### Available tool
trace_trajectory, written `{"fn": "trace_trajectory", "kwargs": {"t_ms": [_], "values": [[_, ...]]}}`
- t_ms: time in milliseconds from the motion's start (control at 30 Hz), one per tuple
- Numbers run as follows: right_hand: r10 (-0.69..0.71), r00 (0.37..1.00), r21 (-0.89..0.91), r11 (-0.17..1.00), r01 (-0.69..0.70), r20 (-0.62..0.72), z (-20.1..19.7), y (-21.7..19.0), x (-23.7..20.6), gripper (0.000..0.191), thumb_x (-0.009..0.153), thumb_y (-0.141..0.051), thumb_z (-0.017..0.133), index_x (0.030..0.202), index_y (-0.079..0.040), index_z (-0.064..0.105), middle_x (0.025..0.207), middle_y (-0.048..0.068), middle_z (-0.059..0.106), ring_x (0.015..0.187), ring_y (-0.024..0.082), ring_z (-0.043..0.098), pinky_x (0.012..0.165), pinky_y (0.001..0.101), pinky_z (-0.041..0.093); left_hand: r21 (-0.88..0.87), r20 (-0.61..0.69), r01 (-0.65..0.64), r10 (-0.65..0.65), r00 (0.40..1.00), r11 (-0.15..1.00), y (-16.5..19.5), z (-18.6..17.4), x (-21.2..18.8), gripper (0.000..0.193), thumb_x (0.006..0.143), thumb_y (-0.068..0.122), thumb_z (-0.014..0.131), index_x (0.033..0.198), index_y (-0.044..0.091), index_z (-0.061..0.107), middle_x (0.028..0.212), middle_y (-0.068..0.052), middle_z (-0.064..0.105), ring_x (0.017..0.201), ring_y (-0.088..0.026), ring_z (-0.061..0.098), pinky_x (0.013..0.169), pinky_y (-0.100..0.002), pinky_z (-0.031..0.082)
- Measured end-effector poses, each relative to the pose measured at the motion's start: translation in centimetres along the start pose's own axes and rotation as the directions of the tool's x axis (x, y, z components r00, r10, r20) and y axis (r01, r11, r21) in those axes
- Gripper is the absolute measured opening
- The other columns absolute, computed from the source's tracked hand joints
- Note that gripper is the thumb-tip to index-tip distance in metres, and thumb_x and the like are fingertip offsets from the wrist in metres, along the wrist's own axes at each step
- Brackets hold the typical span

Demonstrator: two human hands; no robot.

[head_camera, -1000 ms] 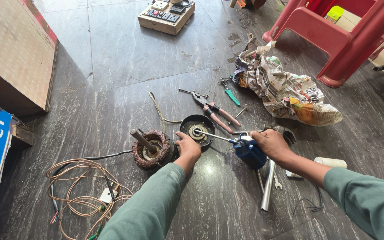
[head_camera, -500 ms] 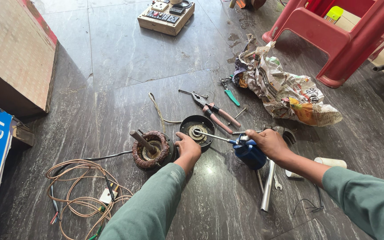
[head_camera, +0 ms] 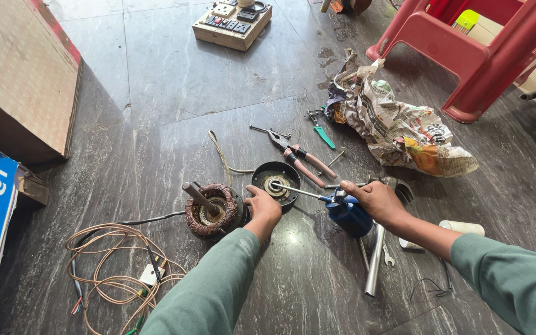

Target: The person disassembles an electric motor, applies oil to the bearings using a blue oil can, and reassembles the motor. They use pliers to remove and install small metal components and washers on the motor shaft.

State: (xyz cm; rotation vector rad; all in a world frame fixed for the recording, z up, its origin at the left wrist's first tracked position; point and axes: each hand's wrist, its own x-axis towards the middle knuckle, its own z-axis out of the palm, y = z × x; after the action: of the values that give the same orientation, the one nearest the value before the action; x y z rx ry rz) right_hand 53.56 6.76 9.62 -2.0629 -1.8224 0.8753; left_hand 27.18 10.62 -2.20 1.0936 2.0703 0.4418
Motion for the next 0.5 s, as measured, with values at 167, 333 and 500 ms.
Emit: {"fn": "trace_trajectory", "kwargs": {"t_ms": [167, 333, 500], "values": [[-0.061, 0.998, 0.094, 0.994, 0.064, -0.031, 0.5, 1.6, 1.1, 0.074, 0.091, -0.063, 0.058, 0.051, -0.001, 0.062, 0.046, 0.005, 0.049, 0.044, 0.015, 0.045, 0.046, 0.039, 0.035, 0.009, 0.013, 0.006, -0.006, 1.0, 1.0, 0.0, 0.3, 0.4, 0.108, 0.086, 0.01, 0.074, 0.158, -0.004, -0.005, 0.144, -0.052, 0.025, 0.113, -0.052, 0.065, 0.096, -0.045, 0.057], [-0.07, 0.997, 0.116, 0.991, 0.071, -0.019, 0.5, 1.8, 1.2, 0.077, 0.091, -0.066, 0.057, 0.048, -0.002, 0.056, 0.046, 0.003, 0.046, 0.045, 0.014, 0.041, 0.046, 0.0391, 0.033, 0.038, -0.003, -0.003, 0.003, 1.0, 0.999, -0.2, 0.6, 0.9, 0.109, 0.086, 0.012, 0.075, 0.157, -0.006, -0.006, 0.142, -0.054, 0.026, 0.111, -0.051, 0.066, 0.096, -0.044, 0.057], [0.005, 1.0, 0.021, 1.0, -0.005, 0.01, 0.2, 0.5, 0.6, 0.083, 0.085, -0.076, 0.056, 0.046, -0.002, 0.058, 0.046, 0.004, 0.045, 0.046, 0.014, 0.042, 0.047, 0.0381, 0.032, -0.01, 0.001, 0.009, -0.009, 1.0, 1.0, -0.4, 0.7, 1.0, 0.108, 0.086, 0.01, 0.074, 0.158, -0.004, -0.005, 0.143, -0.052, 0.026, 0.112, -0.052, 0.065, 0.096, -0.046, 0.057]]}}
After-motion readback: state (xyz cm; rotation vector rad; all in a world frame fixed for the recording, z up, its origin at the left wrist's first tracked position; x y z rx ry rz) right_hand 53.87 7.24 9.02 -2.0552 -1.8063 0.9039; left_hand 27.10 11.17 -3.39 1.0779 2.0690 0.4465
